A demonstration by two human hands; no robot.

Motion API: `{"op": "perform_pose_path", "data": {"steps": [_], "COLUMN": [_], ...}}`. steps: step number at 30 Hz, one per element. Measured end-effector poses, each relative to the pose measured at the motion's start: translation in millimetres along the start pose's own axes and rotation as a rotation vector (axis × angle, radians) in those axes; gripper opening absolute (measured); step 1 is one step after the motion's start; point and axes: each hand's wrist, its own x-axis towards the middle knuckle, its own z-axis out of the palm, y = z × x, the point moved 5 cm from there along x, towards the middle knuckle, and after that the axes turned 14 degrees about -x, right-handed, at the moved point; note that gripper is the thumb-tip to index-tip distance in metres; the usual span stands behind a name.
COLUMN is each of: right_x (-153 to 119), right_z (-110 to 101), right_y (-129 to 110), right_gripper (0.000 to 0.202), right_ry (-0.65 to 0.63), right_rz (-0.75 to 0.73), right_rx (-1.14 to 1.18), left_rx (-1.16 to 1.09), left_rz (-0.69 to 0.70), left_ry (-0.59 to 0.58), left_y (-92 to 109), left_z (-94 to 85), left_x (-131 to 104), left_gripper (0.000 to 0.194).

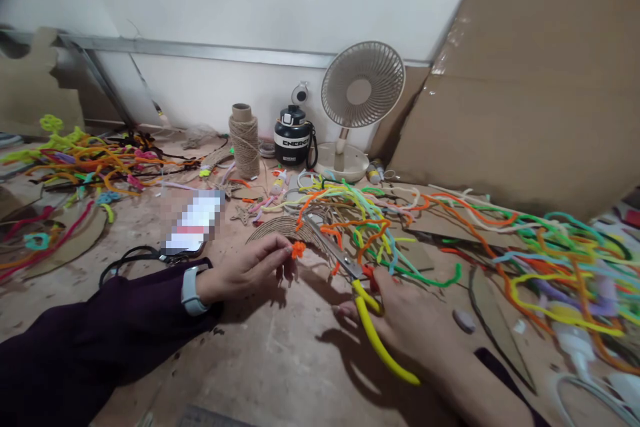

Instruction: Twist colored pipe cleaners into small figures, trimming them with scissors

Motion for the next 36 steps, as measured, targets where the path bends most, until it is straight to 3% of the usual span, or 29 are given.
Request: {"op": "perform_pose_path", "data": {"steps": [2,4,8,11,14,16,18,22,26,28,32,36], "right_x": [0.9,0.6,0.6,2.7,3.9,3.9,3.5,2.3,-4.8,-11.1,-21.8,-21.5], "right_z": [-2.7,-4.3,-3.5,-0.9,-0.3,-1.3,-0.9,-1.0,-14.3,-23.0,-20.7,-6.0], "right_y": [1.6,3.0,5.4,5.1,4.0,3.2,4.0,4.0,-1.8,-19.3,-73.2,-98.3], "right_gripper": [0.039,0.036,0.039,0.045,0.051,0.05,0.047,0.032,0.034,0.029,0.019,0.02], "right_ry": [-0.034,-0.047,-0.071,-0.131,-0.16,-0.131,-0.092,0.086,0.318,0.385,0.281,0.328], "right_rz": [-0.011,-0.025,-0.003,0.031,0.053,0.046,0.037,-0.121,-0.185,-0.248,-0.441,-0.399], "right_rx": [-0.042,-0.082,-0.111,-0.129,-0.119,-0.122,-0.129,-0.019,-0.014,0.02,0.367,0.511], "left_rx": [0.217,0.536,1.228,1.399,1.328,1.246,1.163,1.016,0.835,0.782,0.758,0.697], "left_rz": [0.106,0.199,0.269,0.226,0.222,0.151,0.065,-0.092,-0.128,-0.126,-0.171,-0.167], "left_ry": [0.064,0.027,-0.426,-0.569,-0.675,-0.717,-0.679,-0.632,-0.675,-0.665,-0.587,-0.5], "left_y": [10.8,22.8,28.7,30.0,35.9,39.3,43.1,40.1,27.3,20.9,11.2,8.6], "left_z": [-8.2,-10.0,12.7,27.0,35.9,31.6,20.9,6.2,13.6,17.4,16.4,13.0], "left_x": [0.5,0.2,-9.5,-19.9,-28.0,-28.7,-24.8,-16.5,-14.9,-15.6,-19.3,-27.5], "left_gripper": [0.026,0.022,0.014,0.009,0.011,0.02,0.024,0.025,0.038,0.038,0.037,0.035]}}
